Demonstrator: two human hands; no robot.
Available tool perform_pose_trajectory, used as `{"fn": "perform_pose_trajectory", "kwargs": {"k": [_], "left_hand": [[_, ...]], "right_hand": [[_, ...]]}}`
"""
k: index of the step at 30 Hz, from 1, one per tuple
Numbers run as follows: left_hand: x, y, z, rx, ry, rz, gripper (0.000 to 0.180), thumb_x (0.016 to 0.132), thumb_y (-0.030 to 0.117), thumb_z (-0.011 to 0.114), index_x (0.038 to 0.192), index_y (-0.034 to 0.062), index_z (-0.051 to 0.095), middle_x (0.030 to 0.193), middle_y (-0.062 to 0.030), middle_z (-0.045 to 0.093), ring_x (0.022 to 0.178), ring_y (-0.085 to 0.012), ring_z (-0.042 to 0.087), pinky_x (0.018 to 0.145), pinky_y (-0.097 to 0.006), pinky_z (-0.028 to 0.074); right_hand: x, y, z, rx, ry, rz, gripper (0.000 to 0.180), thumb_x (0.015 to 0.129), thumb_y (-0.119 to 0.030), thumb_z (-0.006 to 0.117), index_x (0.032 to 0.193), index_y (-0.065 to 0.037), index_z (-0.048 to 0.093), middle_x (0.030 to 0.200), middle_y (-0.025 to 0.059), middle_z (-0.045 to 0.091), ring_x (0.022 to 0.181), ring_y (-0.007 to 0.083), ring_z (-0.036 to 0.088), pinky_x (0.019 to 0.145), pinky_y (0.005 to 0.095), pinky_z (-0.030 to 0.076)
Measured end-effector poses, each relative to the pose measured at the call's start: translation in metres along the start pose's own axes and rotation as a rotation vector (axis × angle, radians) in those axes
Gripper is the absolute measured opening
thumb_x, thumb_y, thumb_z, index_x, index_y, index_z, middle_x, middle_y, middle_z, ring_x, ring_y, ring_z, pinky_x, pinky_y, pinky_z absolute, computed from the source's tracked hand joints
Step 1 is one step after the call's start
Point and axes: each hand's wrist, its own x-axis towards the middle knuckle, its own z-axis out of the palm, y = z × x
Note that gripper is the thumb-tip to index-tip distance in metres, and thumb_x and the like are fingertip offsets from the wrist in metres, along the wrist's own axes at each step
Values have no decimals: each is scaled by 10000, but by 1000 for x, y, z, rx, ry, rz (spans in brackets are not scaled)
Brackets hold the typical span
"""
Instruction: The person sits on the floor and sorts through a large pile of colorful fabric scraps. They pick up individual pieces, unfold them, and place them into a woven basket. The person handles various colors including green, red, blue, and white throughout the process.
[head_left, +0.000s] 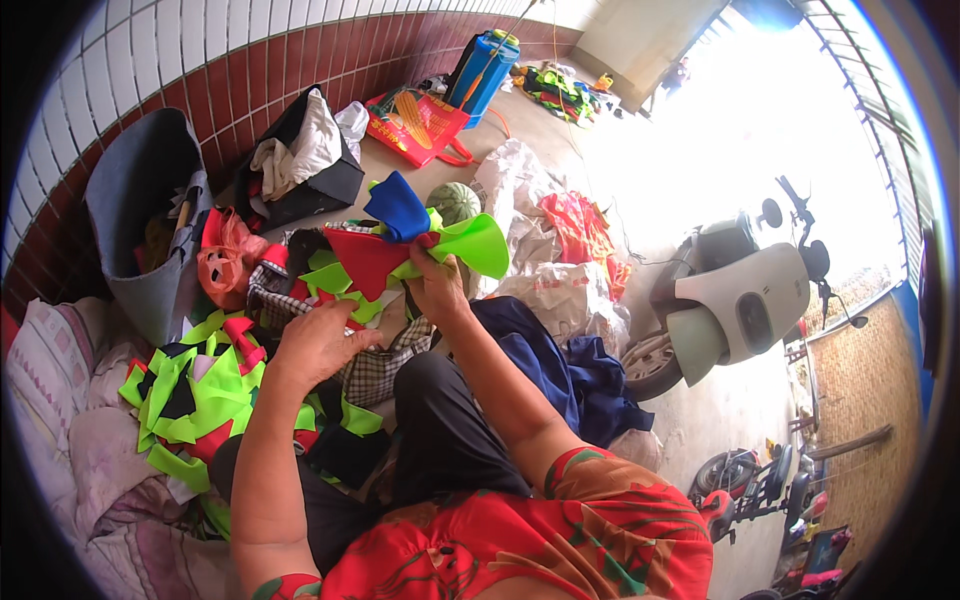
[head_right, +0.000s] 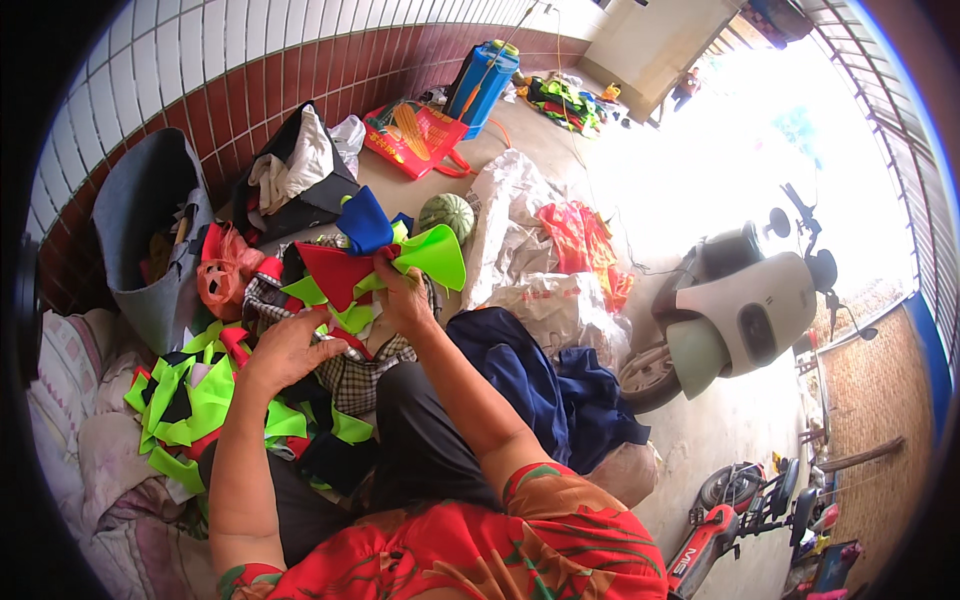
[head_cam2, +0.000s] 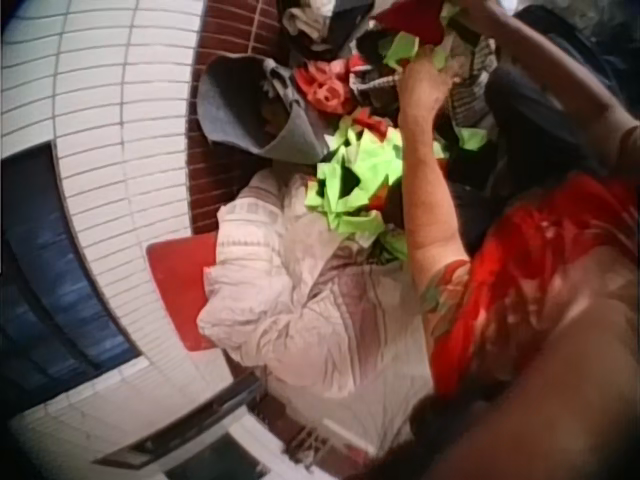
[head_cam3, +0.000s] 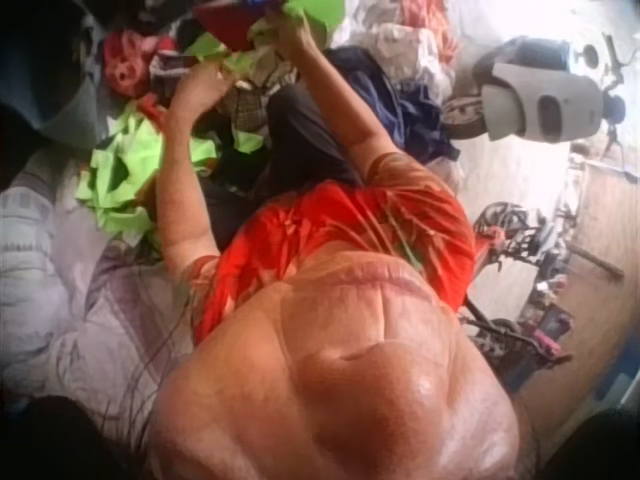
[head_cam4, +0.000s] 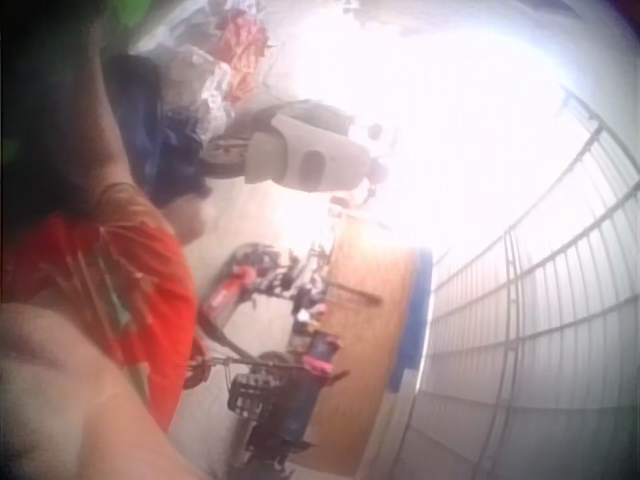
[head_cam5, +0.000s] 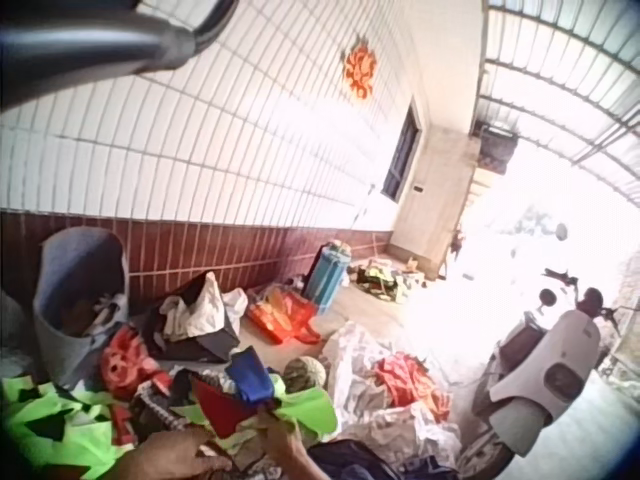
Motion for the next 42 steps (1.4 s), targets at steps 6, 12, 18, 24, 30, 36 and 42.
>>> {"fn": "perform_pose_trajectory", "kwargs": {"k": [6, 12, 18, 24, 30, 36, 42], "left_hand": [[6, 7, -3, -1097, -127, 28, 691, 725, 444, 726, 1240, 75, 450, 1120, -33, 544, 919, -179, 581, 680, -330, 529], [9, 2, 1, -1757, -35, 185, 686, 733, 286, 757, 1273, 47, 409, 1141, -77, 553, 999, -188, 577, 802, -361, 522], [5, 8, -7, -1837, 182, 132, 477, 789, 164, 699, 1196, 65, 471, 1064, -64, 584, 958, -178, 592, 858, -337, 495], [8, 4, -5, -1844, 180, 81, 326, 804, 94, 663, 1101, 25, 547, 998, -77, 633, 893, -180, 625, 830, -308, 509], [13, -1, 0, -1846, 276, -36, 359, 792, 42, 658, 1128, 51, 533, 1023, -67, 615, 904, -178, 616, 820, -322, 514], [14, -1, 4, -1823, 337, -48, 370, 776, 40, 679, 1119, 61, 542, 1019, -57, 614, 904, -165, 612, 816, -314, 515], [16, -3, 6, -1815, 365, -50, 383, 772, 26, 679, 1125, 65, 533, 1020, -57, 610, 898, -165, 612, 809, -317, 520]], "right_hand": [[15, -55, -11, 453, 28, 112, 117, 877, -11, 502, 983, -23, 548, 956, 57, 559, 922, 166, 546, 782, 293, 442], [5, -74, -7, 1057, -33, 393, 158, 891, -53, 528, 1048, -37, 524, 953, 11, 569, 892, 111, 524, 798, 261, 433], [-1, -101, -8, 1063, -162, 488, 196, 880, -92, 561, 1066, -36, 536, 935, 9, 576, 873, 108, 525, 783, 264, 433], [-13, -91, 5, 857, -256, 572, 175, 890, -103, 538, 1056, -54, 564, 939, 24, 596, 856, 112, 546, 756, 263, 444], [-22, -89, 20, 1257, -77, 489, 294, 892, -77, 516, 1175, -106, 440, 1040, 21, 544, 918, 117, 551, 726, 264, 471], [-24, -97, 13, 1322, -20, 561, 264, 888, -109, 544, 1136, -62, 465, 1020, 7, 541, 981, 91, 494, 861, 254, 393], [-27, -97, 12, 1481, 90, 544, 231, 893, -140, 537, 1104, -70, 474, 1004, 20, 553, 948, 116, 530, 846, 266, 418]]}}
